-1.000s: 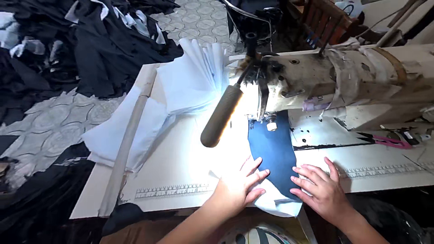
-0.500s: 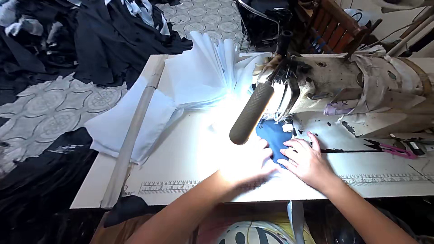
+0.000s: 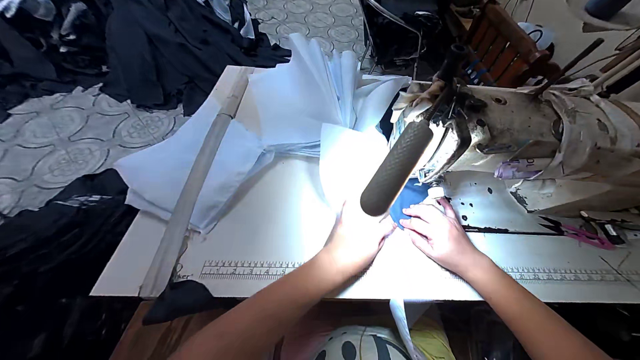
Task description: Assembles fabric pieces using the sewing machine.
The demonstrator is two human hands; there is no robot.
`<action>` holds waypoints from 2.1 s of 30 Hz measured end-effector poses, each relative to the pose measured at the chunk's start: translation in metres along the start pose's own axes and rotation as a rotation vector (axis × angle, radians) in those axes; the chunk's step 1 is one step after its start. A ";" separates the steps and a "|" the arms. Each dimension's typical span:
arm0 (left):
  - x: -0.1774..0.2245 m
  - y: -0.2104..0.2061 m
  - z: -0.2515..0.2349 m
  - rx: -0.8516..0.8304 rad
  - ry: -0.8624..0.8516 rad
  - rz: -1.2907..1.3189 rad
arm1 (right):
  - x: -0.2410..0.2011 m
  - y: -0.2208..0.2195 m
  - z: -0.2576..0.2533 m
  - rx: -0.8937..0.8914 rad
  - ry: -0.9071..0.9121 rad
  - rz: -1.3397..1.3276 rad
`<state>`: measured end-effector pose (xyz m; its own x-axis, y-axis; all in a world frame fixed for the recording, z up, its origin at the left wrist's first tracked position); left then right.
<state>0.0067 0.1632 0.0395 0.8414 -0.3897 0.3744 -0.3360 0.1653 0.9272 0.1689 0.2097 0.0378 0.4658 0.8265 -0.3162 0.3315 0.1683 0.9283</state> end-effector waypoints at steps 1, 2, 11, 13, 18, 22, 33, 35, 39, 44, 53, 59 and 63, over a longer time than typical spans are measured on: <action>-0.007 0.003 -0.005 -0.020 0.009 0.002 | 0.002 0.000 -0.005 -0.017 -0.012 -0.017; -0.013 0.006 -0.010 -0.053 0.024 0.022 | 0.004 0.000 -0.010 -0.034 -0.027 -0.030; -0.064 0.012 -0.057 0.085 0.012 0.111 | 0.027 0.002 -0.040 -0.147 -0.248 -0.061; -0.068 0.013 -0.062 0.094 0.036 0.145 | 0.029 0.003 -0.040 -0.152 -0.305 -0.066; -0.065 0.015 -0.062 0.063 0.055 0.102 | 0.030 0.001 -0.041 -0.200 -0.417 -0.087; -0.061 0.017 -0.057 0.141 0.012 0.090 | 0.033 -0.001 -0.041 -0.158 -0.428 -0.099; -0.059 0.013 -0.058 0.359 -0.149 -0.027 | 0.035 0.053 0.000 -0.210 -0.445 -0.055; -0.061 0.013 -0.057 0.354 -0.126 0.076 | 0.051 0.083 0.052 -0.007 -0.551 0.001; -0.076 0.014 -0.067 0.114 0.080 0.166 | 0.097 0.097 0.149 0.047 -0.997 0.156; -0.085 0.029 -0.080 0.030 0.190 0.267 | 0.125 0.084 0.194 0.225 -0.913 0.262; -0.065 0.040 -0.084 0.082 0.366 0.255 | 0.137 0.093 0.189 0.169 -0.789 0.222; -0.081 0.045 -0.081 -0.072 0.263 0.303 | 0.135 0.091 0.188 0.212 -0.749 0.247; -0.066 0.053 -0.074 -0.139 0.161 0.285 | 0.128 0.091 0.183 0.213 -0.720 0.177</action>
<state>-0.0356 0.2644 0.0637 0.7820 -0.1643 0.6012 -0.5151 0.3726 0.7719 0.4089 0.2328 0.0463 0.9216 0.2656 -0.2831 0.3186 -0.1010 0.9425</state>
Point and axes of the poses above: each hand's wrist, its own z-axis away from the middle knuckle, its own y-axis out of the back of the hand, x = y × z, the point moved 5 cm from there along -z, towards the middle knuckle, and after that the axes turned 11 degrees about -x, right-handed, at the moved point
